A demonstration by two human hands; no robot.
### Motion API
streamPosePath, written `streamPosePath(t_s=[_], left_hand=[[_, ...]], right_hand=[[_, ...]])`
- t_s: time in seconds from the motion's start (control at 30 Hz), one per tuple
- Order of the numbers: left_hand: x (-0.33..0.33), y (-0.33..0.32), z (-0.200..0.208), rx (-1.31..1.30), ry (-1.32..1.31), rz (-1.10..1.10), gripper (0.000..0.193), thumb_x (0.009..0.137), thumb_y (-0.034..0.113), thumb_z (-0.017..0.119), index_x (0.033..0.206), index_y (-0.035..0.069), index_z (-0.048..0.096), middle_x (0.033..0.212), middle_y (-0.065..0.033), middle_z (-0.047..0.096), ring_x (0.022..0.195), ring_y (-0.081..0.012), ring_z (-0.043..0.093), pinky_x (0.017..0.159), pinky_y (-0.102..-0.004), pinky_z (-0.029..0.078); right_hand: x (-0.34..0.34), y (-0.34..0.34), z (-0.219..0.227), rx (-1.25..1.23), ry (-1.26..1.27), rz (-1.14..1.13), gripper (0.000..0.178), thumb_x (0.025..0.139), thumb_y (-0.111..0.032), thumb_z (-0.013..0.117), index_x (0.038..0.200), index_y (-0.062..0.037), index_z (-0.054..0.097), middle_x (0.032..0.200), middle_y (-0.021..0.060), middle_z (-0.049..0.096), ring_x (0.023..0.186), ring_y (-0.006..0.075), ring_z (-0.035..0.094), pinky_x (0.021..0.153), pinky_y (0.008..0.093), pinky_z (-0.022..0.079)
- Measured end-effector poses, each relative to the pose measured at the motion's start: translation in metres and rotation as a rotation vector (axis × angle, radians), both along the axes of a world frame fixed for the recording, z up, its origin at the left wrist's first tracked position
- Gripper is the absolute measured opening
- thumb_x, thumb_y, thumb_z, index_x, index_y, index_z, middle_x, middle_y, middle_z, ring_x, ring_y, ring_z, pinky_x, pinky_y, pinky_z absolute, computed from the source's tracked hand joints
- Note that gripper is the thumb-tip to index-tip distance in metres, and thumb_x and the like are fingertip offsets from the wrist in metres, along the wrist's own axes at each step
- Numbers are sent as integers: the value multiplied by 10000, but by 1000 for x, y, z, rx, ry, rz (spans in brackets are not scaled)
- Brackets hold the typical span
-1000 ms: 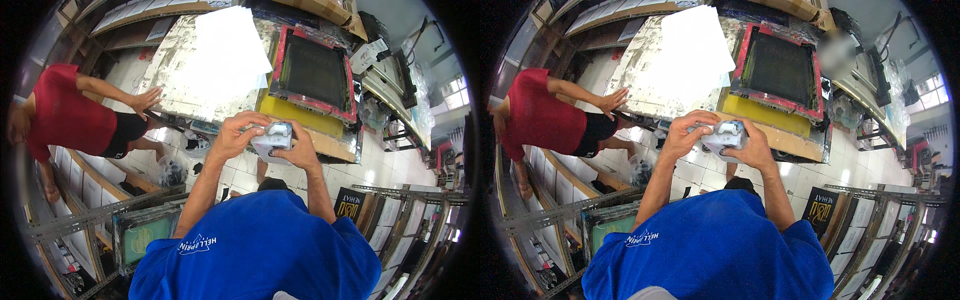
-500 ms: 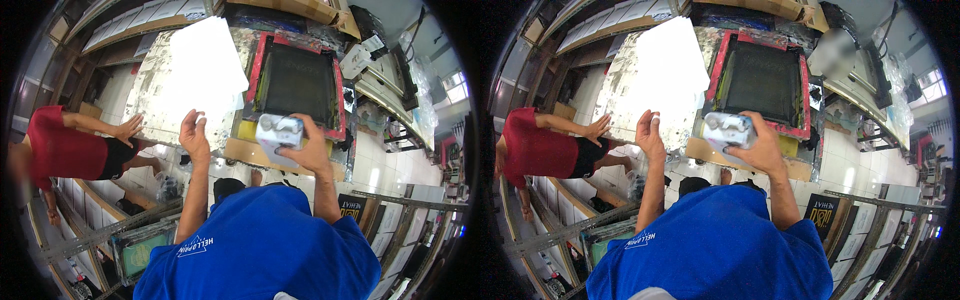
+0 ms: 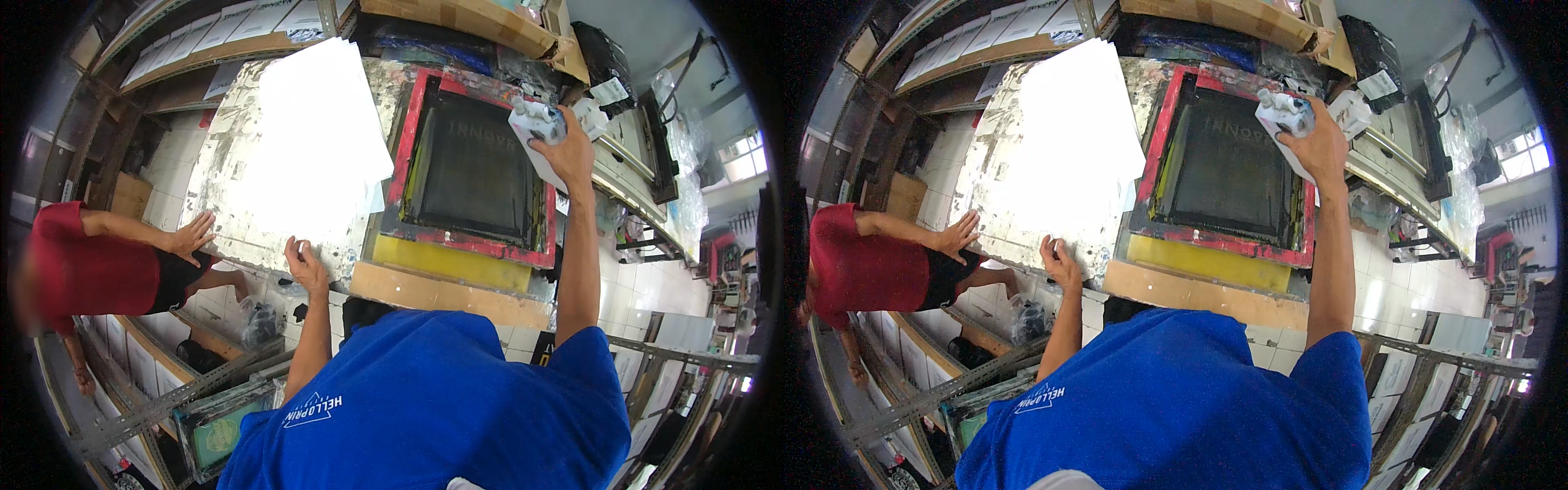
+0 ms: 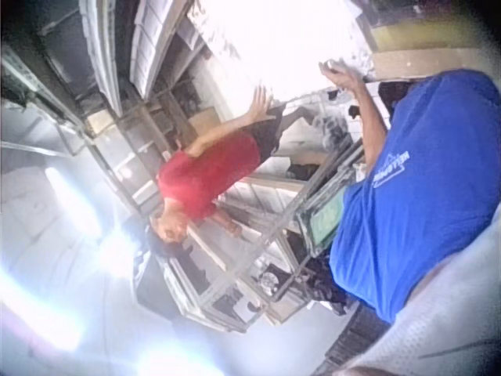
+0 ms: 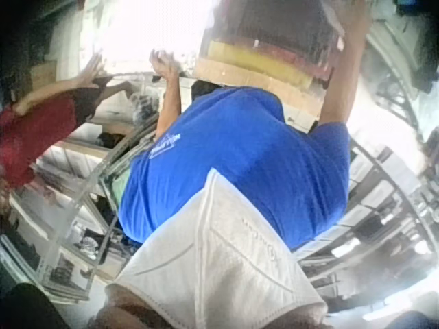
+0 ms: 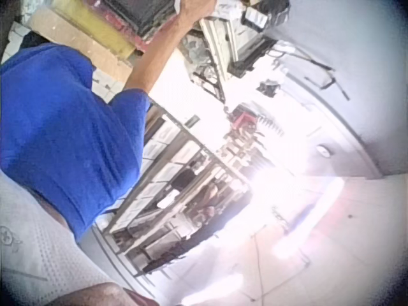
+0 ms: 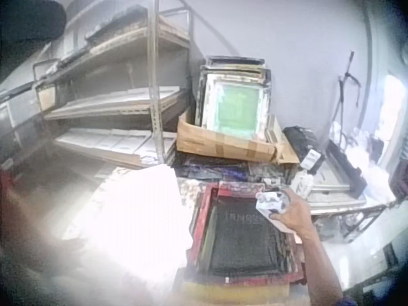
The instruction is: The person performs a series of screen printing operations on paper sheets, manually positioning each sheet, applying ink with a squeegee through a framed mesh screen, and setting the printed sheets aside.
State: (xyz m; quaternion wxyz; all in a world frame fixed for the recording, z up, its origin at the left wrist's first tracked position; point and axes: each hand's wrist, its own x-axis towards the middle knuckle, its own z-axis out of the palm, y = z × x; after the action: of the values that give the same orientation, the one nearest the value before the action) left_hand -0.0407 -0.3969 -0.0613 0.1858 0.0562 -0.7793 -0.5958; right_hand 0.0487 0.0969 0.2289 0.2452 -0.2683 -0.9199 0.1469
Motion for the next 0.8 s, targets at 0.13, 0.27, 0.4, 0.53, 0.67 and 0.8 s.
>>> streamPosePath(t_s=[0.13,0.27,0.4,0.53,0.67,0.8], left_hand=[[-1,-1,-8,48,-28,8,372,989,119,657,1329,-5,570,1166,-144,658,1021,-213,606,893,-333,490],[1,-3,-11,62,-47,18,378,996,133,660,1333,-8,564,1148,-135,663,1031,-201,606,899,-323,488],[3,-7,-15,6,-58,5,369,1002,123,650,1330,-18,562,1136,-127,669,1023,-195,610,897,-319,491],[5,-8,-17,7,-68,8,371,998,112,653,1331,-25,561,1132,-132,673,1009,-194,615,887,-316,496],[5,-6,-15,-21,-33,14,377,996,103,654,1335,-30,557,1132,-138,675,999,-193,619,872,-313,502],[5,-7,-15,-33,-22,7,379,998,97,648,1342,-30,553,1135,-137,678,986,-191,623,852,-308,508]], right_hand=[[-37,48,-24,59,-81,-49,802,629,-292,882,1351,-156,562,1155,197,711,1081,410,674,913,470,528],[-65,71,-39,96,-177,-67,788,642,-296,871,1358,-181,563,1186,193,708,1098,408,670,896,481,533],[-84,85,-61,164,-209,-17,775,646,-286,861,1360,-193,575,1198,176,711,1088,396,677,886,480,539],[-96,91,-75,202,-252,-32,692,650,-242,815,1303,-175,597,1165,149,716,1064,395,684,876,490,549],[-103,102,-89,239,-274,4,675,666,-211,790,1311,-177,596,1165,155,716,1057,398,687,879,490,554],[-108,108,-94,276,-270,29,645,693,-180,756,1318,-182,595,1168,162,713,1037,392,697,871,491,562]])
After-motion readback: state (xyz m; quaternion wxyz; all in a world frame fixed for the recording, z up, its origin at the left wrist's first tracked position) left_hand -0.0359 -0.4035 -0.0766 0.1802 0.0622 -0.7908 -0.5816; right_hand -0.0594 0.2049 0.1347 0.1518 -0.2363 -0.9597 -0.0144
